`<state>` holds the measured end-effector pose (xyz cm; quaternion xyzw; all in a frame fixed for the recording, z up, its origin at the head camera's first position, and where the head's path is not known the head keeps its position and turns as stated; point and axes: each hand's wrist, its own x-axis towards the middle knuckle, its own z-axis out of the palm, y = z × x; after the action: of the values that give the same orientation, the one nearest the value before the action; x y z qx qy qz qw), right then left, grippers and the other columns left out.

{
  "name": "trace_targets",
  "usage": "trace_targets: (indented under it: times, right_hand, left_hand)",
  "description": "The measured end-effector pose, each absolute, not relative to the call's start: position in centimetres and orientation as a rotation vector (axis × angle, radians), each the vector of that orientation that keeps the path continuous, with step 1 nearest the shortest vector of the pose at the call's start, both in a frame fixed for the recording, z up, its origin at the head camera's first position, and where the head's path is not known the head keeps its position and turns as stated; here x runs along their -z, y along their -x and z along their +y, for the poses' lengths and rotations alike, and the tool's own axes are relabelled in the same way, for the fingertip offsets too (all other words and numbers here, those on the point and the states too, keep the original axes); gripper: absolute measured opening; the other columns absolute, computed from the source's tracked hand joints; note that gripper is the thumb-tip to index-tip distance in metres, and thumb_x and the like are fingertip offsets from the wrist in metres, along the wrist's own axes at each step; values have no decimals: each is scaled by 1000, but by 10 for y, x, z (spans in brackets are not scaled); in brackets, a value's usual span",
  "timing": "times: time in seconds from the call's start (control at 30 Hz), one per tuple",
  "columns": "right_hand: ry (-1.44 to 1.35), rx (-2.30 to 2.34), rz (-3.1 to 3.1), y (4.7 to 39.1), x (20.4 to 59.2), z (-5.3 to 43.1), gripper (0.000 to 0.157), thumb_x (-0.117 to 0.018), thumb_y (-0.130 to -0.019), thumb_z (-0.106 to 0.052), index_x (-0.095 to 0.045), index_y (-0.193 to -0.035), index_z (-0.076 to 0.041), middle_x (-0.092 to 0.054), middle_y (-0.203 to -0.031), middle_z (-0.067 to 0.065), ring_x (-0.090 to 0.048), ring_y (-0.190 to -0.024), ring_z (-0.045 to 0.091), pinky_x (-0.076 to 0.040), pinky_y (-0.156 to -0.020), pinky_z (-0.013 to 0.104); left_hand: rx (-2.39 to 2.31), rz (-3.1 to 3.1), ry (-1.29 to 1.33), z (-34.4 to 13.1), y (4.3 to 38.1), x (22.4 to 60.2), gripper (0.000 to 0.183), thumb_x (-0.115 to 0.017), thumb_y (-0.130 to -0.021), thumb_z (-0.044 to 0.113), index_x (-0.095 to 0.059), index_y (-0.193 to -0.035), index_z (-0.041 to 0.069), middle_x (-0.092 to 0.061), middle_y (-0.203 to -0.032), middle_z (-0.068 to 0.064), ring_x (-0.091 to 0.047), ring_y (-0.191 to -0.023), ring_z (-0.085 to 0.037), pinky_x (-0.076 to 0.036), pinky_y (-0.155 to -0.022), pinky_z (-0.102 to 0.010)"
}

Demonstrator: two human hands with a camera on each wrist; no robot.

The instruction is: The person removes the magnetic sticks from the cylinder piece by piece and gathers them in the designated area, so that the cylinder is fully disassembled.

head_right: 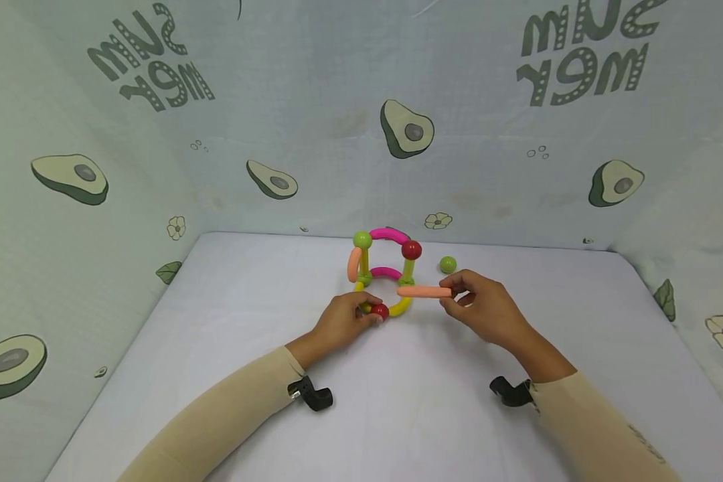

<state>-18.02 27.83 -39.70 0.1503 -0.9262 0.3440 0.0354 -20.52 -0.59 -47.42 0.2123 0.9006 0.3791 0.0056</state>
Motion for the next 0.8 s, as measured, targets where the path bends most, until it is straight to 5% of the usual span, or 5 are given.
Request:
trace_targets:
  times: [0.57, 0.8]
  right_hand:
    - [-366, -964, -2879, 174, 403, 306, 33, -75, -95, -15, -66, -126, -6, -68, -112, 14, -66, -94, 30, -55, -69, 22]
    - [-371, -924, -2838, 171, 408, 317, 33, -76, -95, -20, -67, -124, -5, -67, -106, 10, -61, -97, 30, -43, -75, 6]
  left_hand:
    - [-1186, 2825, -663, -5, 205, 473, 32, -81, -90, 25, -74, -120, 14, -72, -105, 5, -52, -72, -6, -46, -63, -18]
    - [-1179, 2821, -655, -6, 206, 475, 32, -80, -90, 26, -74, -120, 15, -71, -104, 7, -51, -72, -6, -46, -63, -18]
